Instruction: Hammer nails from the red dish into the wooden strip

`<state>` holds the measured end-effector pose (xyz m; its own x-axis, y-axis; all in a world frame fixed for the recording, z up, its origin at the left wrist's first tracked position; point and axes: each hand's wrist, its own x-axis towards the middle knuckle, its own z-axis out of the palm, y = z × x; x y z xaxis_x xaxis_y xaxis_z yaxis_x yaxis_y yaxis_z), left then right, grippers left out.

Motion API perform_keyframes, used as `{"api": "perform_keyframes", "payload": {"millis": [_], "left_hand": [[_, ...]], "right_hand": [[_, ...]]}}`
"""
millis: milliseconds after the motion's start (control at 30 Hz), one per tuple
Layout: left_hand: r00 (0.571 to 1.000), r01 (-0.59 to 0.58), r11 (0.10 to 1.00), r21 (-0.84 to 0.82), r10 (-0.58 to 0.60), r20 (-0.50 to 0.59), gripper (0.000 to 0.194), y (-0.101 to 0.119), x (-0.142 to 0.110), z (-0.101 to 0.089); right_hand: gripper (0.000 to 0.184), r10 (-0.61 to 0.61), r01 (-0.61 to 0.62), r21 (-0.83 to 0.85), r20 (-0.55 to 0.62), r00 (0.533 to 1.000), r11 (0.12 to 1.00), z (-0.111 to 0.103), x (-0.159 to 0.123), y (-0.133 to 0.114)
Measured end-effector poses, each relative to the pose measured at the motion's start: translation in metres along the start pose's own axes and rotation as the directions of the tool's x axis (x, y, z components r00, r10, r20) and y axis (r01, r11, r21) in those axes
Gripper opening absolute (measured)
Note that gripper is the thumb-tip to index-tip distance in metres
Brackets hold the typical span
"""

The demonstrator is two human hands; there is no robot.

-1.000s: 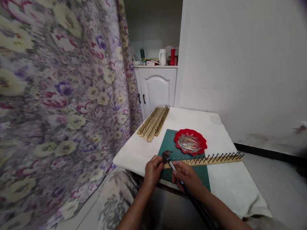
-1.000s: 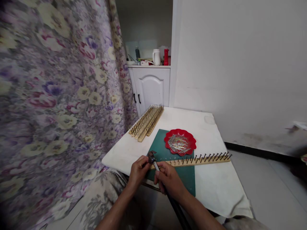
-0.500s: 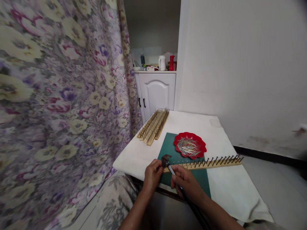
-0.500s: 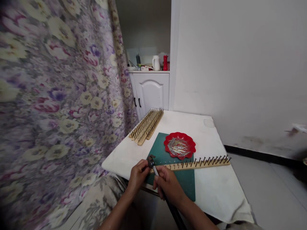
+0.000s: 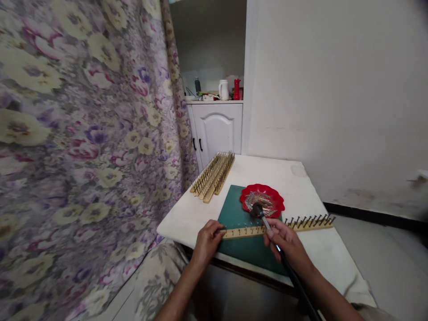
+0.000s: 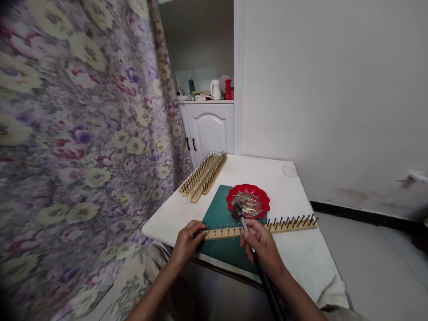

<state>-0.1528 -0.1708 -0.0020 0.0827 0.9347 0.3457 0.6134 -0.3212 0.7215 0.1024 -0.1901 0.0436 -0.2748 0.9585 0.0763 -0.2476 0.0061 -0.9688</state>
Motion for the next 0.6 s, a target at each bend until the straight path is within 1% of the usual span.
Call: {"api": "perform_keyframes", "payload": {"millis": [133,200,267,333,400,433,500,533,567,600], "left_hand": [[1.000,-0.016,1.000,0.024,0.016,0.001,0.015,-0.006,-0.001,-0.012],[1.000,-0.019,0.999,0.027,0.019,-0.015,0.015,-0.003,0.006,-0.019],[0.999,-0.037,0.999,0.030,0.038,-0.025,0.016,0.008,0.019,-0.023],[0.996,-0.090,0.995,0.030,0.090,0.009,0.015,0.026,0.040,-0.021],[0.978,-0.175,0.984,0.035,0.170,0.123,0.015,0.048,0.067,-0.008],[0.959,-0.222,0.975,0.034,0.212,0.186,0.015,0.058,0.081,0.002],[0.910,-0.295,0.955,0.034,0.269,0.316,0.015,0.074,0.109,0.027],[0.890,-0.315,0.947,0.067,0.270,0.369,0.016,0.078,0.121,0.042],[0.876,-0.317,0.941,0.122,0.241,0.419,0.016,0.080,0.132,0.055],[0.867,-0.316,0.938,0.143,0.225,0.445,0.015,0.080,0.141,0.068]], "right_hand": [[0.031,-0.075,0.077,0.023,-0.055,0.996,0.997,-0.017,-0.001,-0.018],[0.030,-0.094,0.099,0.053,-0.082,0.992,0.994,-0.024,0.000,-0.025],[0.030,-0.110,0.121,0.082,-0.127,0.986,0.989,-0.031,0.001,-0.029],[0.029,-0.119,0.139,0.104,-0.177,0.977,0.985,-0.038,0.003,-0.031],[0.029,-0.123,0.151,0.118,-0.216,0.968,0.981,-0.045,0.006,-0.031],[0.031,-0.125,0.156,0.121,-0.230,0.965,0.980,-0.047,0.008,-0.031],[0.033,-0.126,0.161,0.123,-0.253,0.959,0.979,-0.051,0.010,-0.030],[0.034,-0.125,0.161,0.123,-0.262,0.957,0.979,-0.053,0.011,-0.031],[0.035,-0.121,0.159,0.123,-0.269,0.956,0.980,-0.054,0.012,-0.031],[0.035,-0.116,0.156,0.127,-0.275,0.955,0.980,-0.054,0.012,-0.032]]}}
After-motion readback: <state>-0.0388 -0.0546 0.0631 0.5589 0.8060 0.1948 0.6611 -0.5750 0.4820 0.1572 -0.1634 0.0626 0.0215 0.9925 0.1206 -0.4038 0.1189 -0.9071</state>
